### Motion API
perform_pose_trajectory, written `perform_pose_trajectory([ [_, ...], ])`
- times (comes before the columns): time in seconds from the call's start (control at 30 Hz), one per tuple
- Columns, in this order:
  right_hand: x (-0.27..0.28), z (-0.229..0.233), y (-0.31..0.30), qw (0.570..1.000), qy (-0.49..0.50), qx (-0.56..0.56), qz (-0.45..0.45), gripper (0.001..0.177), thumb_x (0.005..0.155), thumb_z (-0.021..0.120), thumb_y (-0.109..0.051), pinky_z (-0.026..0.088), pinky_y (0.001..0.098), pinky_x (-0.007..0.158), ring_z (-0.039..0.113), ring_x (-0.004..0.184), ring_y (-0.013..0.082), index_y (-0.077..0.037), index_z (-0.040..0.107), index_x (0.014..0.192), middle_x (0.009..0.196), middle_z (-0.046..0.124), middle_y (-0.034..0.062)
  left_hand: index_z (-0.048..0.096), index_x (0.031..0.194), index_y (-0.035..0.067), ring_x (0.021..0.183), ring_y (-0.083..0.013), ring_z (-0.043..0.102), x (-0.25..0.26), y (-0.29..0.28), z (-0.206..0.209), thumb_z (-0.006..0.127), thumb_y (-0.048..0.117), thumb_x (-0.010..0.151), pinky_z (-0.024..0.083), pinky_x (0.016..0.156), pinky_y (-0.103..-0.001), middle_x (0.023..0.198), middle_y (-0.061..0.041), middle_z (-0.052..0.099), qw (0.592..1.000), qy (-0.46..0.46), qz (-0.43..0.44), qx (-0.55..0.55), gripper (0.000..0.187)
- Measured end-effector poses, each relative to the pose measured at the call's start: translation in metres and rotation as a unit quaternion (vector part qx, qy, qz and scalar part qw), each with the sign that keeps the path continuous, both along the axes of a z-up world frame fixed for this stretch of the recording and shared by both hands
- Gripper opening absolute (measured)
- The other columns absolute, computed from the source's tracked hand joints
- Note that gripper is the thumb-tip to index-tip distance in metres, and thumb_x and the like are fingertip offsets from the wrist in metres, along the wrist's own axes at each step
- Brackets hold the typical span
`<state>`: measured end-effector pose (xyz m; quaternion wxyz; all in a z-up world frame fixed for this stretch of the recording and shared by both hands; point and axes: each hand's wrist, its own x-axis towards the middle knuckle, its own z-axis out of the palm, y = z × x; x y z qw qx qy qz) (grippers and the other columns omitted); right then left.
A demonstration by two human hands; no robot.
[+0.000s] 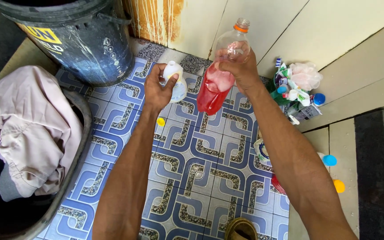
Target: Organizing and sorting various cleaning and personal care bottles on the bathroom floor
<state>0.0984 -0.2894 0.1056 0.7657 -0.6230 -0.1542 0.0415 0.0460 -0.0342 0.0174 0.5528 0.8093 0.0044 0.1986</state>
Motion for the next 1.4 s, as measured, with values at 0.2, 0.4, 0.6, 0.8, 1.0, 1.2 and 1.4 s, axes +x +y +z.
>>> perform_pose_trajectory([
  [0.2, -0.016, 0.024, 0.009, 1.000, 0.016, 0.027, -0.005, 0.063, 0.077, 0.069, 0.011, 0.064, 0.0396, 0.094, 0.072, 0.107, 0.0257, -0.007, 0.049, 0.134, 0.122, 0.070, 0.0171, 0.064, 0.119, 0.006, 0.092, -0.0126, 0.054, -0.001, -0.010, 0.044, 0.080, 0.021, 0.095, 0.051, 0.085, -0.030, 0.105, -0.002, 0.069, 0.987, -0.066, -0.067, -0.131, 0.033],
  [0.4, -0.021, 0.035, 0.015, 0.996, -0.021, -0.012, -0.086, 0.065, 0.081, 0.074, 0.006, 0.063, 0.0373, 0.089, 0.071, 0.104, 0.0212, -0.011, 0.044, 0.136, 0.113, 0.069, 0.0141, 0.065, 0.122, 0.006, 0.081, -0.0073, 0.057, -0.023, -0.016, 0.114, 0.076, 0.018, 0.098, 0.052, 0.074, -0.025, 0.093, -0.001, 0.067, 0.975, -0.060, -0.101, -0.187, 0.029],
  [0.6, -0.054, 0.072, 0.023, 0.962, -0.096, -0.222, -0.125, 0.073, 0.075, 0.091, -0.009, 0.063, 0.0352, 0.085, 0.071, 0.100, 0.0187, -0.010, 0.044, 0.131, 0.106, 0.069, 0.0134, 0.062, 0.123, 0.005, 0.089, -0.0056, 0.064, -0.025, -0.012, 0.133, 0.074, 0.017, 0.097, 0.055, 0.079, -0.024, 0.101, 0.000, 0.072, 0.965, -0.107, -0.126, -0.203, 0.030],
  [0.8, -0.073, 0.095, 0.011, 0.892, -0.242, -0.362, -0.117, 0.086, 0.070, 0.094, -0.017, 0.059, 0.0378, 0.094, 0.073, 0.109, 0.0249, -0.008, 0.042, 0.138, 0.110, 0.070, 0.0149, 0.061, 0.124, 0.004, 0.086, -0.0070, 0.064, -0.027, -0.007, 0.149, 0.074, 0.015, 0.097, 0.056, 0.075, -0.024, 0.103, -0.002, 0.070, 0.953, -0.117, -0.150, -0.237, 0.031],
  [1.0, -0.081, 0.106, 0.011, 0.857, -0.227, -0.438, -0.147, 0.100, 0.059, 0.094, -0.014, 0.058, 0.0409, 0.094, 0.070, 0.109, 0.0326, -0.011, 0.040, 0.143, 0.115, 0.067, 0.0163, 0.060, 0.124, 0.003, 0.088, -0.0078, 0.066, -0.040, -0.004, 0.161, 0.075, 0.016, 0.097, 0.059, 0.076, -0.025, 0.104, -0.004, 0.072, 0.954, -0.120, -0.160, -0.222, 0.033],
  [1.2, -0.081, 0.105, 0.004, 0.791, -0.312, -0.501, -0.163, 0.101, 0.059, 0.095, -0.015, 0.052, 0.0478, 0.098, 0.067, 0.107, 0.0357, -0.010, 0.042, 0.144, 0.114, 0.067, 0.0172, 0.062, 0.126, 0.005, 0.090, -0.0084, 0.065, -0.048, -0.004, 0.155, 0.076, 0.017, 0.096, 0.059, 0.078, -0.025, 0.104, -0.004, 0.073, 0.964, -0.074, -0.147, -0.208, 0.036],
  [1.4, -0.078, 0.105, 0.004, 0.763, -0.341, -0.530, -0.146, 0.100, 0.059, 0.097, -0.016, 0.046, 0.0492, 0.097, 0.064, 0.110, 0.0320, -0.011, 0.044, 0.144, 0.115, 0.067, 0.0134, 0.063, 0.126, 0.004, 0.092, -0.0104, 0.063, -0.043, -0.004, 0.128, 0.079, 0.015, 0.096, 0.056, 0.081, -0.028, 0.103, -0.005, 0.073, 0.971, -0.073, -0.152, -0.172, 0.036],
])
